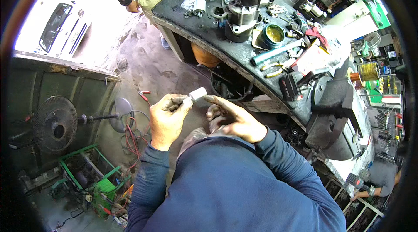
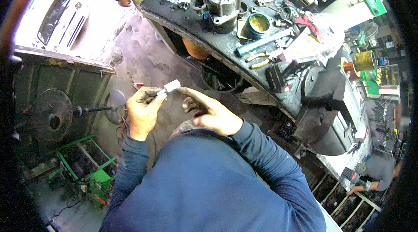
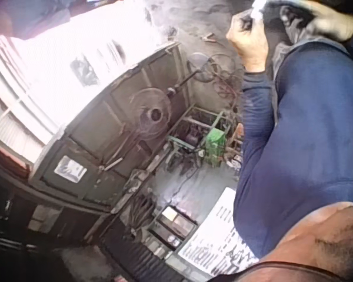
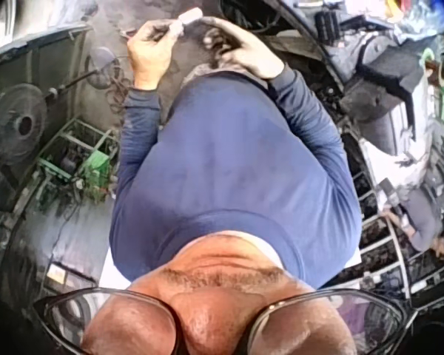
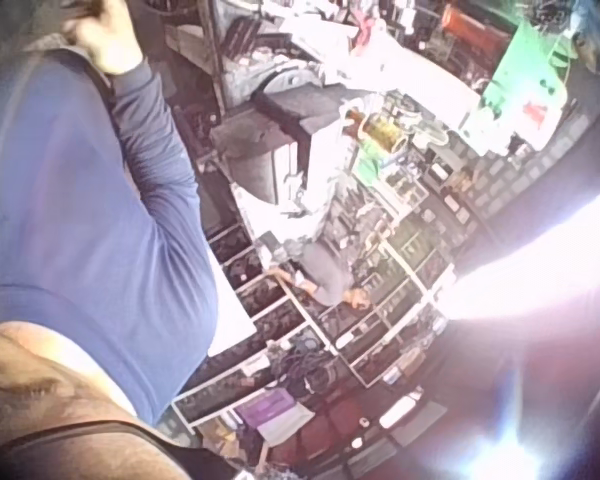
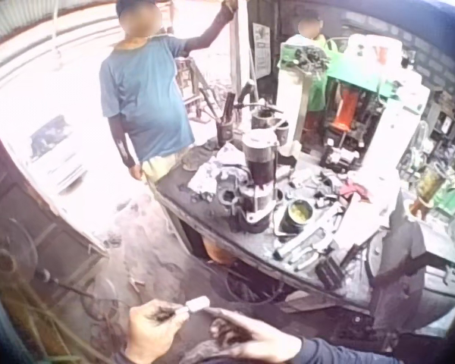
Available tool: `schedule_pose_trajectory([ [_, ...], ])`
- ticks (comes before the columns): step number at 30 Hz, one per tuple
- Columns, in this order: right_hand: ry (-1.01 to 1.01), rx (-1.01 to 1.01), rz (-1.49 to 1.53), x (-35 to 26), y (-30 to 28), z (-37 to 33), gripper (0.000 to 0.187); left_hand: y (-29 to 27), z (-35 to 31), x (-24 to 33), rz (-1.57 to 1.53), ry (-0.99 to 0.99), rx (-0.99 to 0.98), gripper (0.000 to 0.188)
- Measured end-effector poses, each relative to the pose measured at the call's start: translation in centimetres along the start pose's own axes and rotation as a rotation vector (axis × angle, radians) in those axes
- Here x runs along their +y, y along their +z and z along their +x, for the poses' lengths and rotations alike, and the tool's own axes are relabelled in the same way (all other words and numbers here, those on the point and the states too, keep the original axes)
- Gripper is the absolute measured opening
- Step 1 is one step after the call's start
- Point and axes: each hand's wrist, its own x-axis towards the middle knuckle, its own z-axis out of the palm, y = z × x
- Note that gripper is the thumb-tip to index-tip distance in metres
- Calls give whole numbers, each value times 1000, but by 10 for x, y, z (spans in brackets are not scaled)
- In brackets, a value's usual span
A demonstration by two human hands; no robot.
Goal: The person unpacks a cylindrical mechanical component, applies lubricant, and assembles it with other parts on a workbench. They use a screwdriver and pliers to manipulate small components and secure the assembly.
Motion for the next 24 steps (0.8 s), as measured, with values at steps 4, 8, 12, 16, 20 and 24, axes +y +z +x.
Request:
schedule_pose_trajectory([
  [4, -332, 108, -969, -31, -10, 43, 82, 2, 39, 11, -154, -109, 5, 10],
  [8, -381, 310, -1235, -47, -19, 62, 74, -12, 81, 26, -248, -261, -37, 11],
  [12, -442, 329, -1360, -47, -31, 94, 66, -18, 122, 29, -353, -359, -146, 7],
  [16, -508, 459, -1428, -48, -27, 118, 73, -44, 178, 29, -360, -424, -235, 9],
  [20, -402, 604, -1505, -50, -22, 157, 75, -60, 222, 34, -262, -379, -415, 12],
  [24, -399, 682, -900, -37, -30, 182, 62, -71, 262, 42, -80, -206, -673, 13],
])
